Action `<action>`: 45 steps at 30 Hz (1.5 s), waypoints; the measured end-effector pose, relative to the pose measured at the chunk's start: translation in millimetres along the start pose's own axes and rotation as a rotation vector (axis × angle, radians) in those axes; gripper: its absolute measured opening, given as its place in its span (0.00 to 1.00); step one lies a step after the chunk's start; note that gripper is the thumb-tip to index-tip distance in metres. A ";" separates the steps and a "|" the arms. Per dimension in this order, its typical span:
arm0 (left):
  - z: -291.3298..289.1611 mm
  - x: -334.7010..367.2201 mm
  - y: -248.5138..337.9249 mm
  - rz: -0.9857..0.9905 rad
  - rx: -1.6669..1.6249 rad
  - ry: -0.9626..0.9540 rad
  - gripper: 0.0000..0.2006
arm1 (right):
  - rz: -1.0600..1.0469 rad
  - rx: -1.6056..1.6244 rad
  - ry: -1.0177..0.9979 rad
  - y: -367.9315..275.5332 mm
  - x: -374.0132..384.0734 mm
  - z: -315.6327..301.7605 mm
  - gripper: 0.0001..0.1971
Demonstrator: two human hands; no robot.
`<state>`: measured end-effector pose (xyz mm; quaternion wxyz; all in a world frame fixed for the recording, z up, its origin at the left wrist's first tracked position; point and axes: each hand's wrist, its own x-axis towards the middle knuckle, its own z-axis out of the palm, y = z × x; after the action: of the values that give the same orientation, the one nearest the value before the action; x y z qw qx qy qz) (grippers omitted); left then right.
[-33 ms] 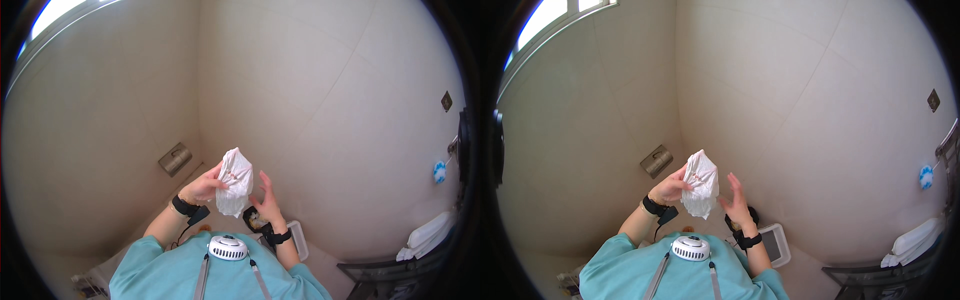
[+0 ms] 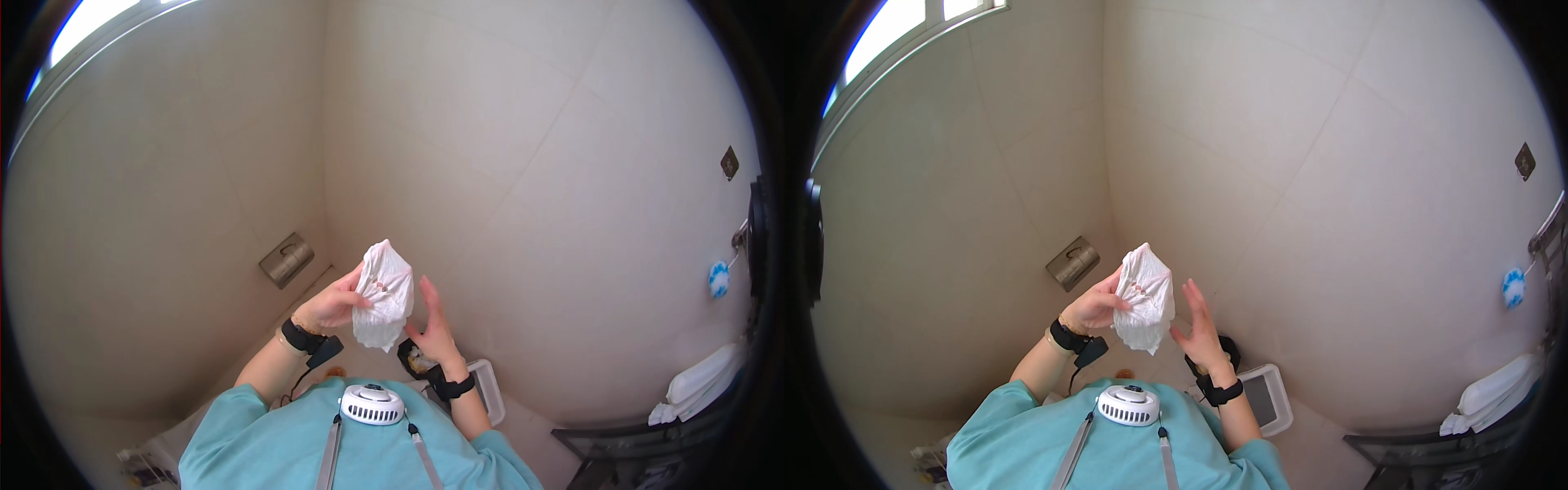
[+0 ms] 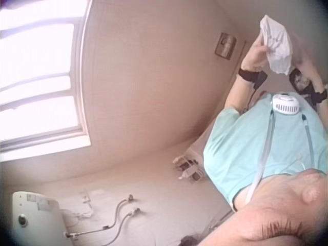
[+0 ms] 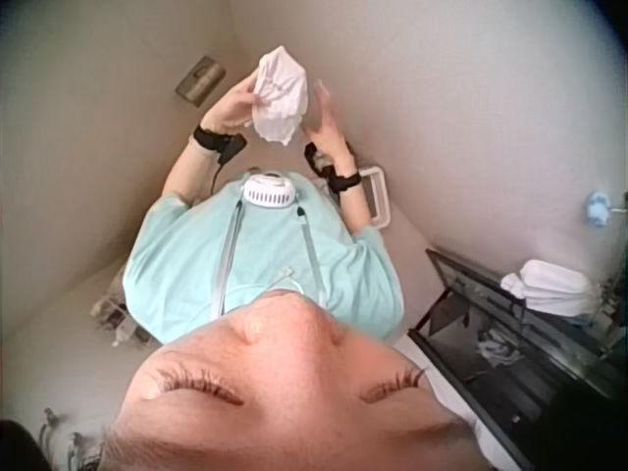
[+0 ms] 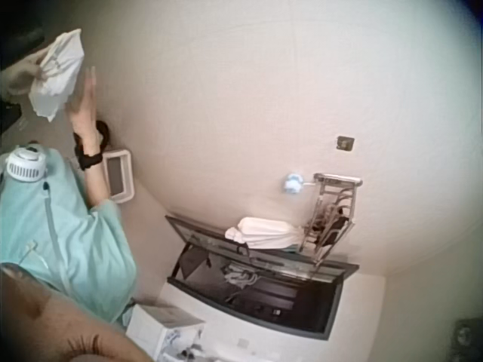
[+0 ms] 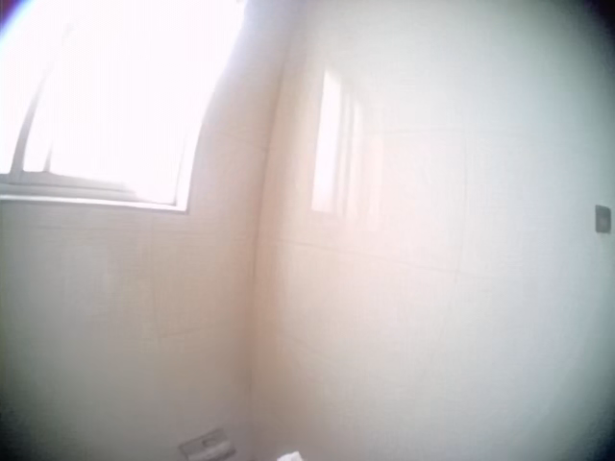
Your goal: The person wipes a bathroom wall and a toilet paper holder with a cloth, and then cleans a small plastic container by scrubbing it with a brush under running water from a showerhead.
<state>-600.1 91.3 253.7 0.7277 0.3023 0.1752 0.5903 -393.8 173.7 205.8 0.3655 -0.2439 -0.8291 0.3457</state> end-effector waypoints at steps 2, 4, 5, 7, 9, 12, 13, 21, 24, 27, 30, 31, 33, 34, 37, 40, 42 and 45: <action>-7.7 -1.7 -3.2 0.007 -0.036 -0.035 0.43 | -0.081 -0.064 -0.130 -9.3 4.5 4.3 0.41; -11.9 -2.2 -6.7 0.019 -0.072 -0.070 0.44 | -0.141 -0.076 -0.060 -9.6 10.3 13.6 0.42; -12.2 -3.8 -8.7 0.029 -0.093 -0.097 0.43 | -0.202 -0.087 0.005 -7.9 12.4 16.6 0.42; -11.0 -5.0 -7.6 0.047 -0.111 -0.118 0.43 | -0.271 -0.023 0.096 -0.7 17.3 19.3 0.39; -7.9 -4.5 -5.4 0.059 -0.139 -0.117 0.41 | -0.338 0.045 0.182 1.1 19.9 15.6 0.37; 7.4 -5.8 6.6 0.072 -0.055 0.027 0.38 | -0.459 0.141 0.222 -1.4 20.3 -5.3 0.24; 10.7 -5.9 11.3 0.055 -0.008 0.078 0.33 | -0.382 0.159 0.192 -8.2 20.8 -13.2 0.19; -18.2 -13.9 23.9 -0.022 0.517 0.301 0.14 | 0.067 0.658 0.026 -8.5 27.4 -35.5 0.19; -31.1 -13.8 21.0 0.030 0.569 0.385 0.08 | 0.173 0.993 -0.029 0.5 25.3 -30.4 0.27; -33.9 -6.3 14.1 0.263 0.663 0.334 0.07 | 0.331 1.175 -0.063 4.1 28.2 -25.2 0.28; -33.3 7.2 12.3 0.424 0.626 0.337 0.09 | 0.403 1.331 -0.091 -6.1 34.7 -17.5 0.28; -26.9 12.0 13.9 0.429 0.404 0.310 0.10 | 0.430 1.368 -0.032 -14.4 38.6 -14.7 0.30; -33.1 18.7 13.1 0.449 0.230 0.259 0.16 | 0.478 1.491 -0.070 -20.5 44.7 -13.7 0.31; -38.7 20.1 9.9 0.449 0.230 0.260 0.16 | 0.522 1.615 -0.111 -26.4 48.4 -13.2 0.32; -41.5 22.7 -5.8 0.292 0.222 0.121 0.26 | 0.523 1.695 -0.106 -35.4 55.1 -13.0 0.31; -63.2 21.4 -32.5 -0.160 0.251 -0.010 0.23 | 0.518 1.791 -0.117 -24.9 55.6 -15.5 0.28; -61.3 16.7 -38.2 -0.163 0.329 -0.040 0.21 | 0.511 1.765 -0.128 -17.6 56.0 -19.8 0.28; -43.6 16.4 -33.1 -0.064 0.337 0.065 0.17 | 0.428 1.486 -0.127 -6.3 50.8 -22.8 0.21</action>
<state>-597.9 113.3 201.0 0.6791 0.3952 0.3047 0.5384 -408.3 212.1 244.1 0.3101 -0.0691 -0.3338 0.8875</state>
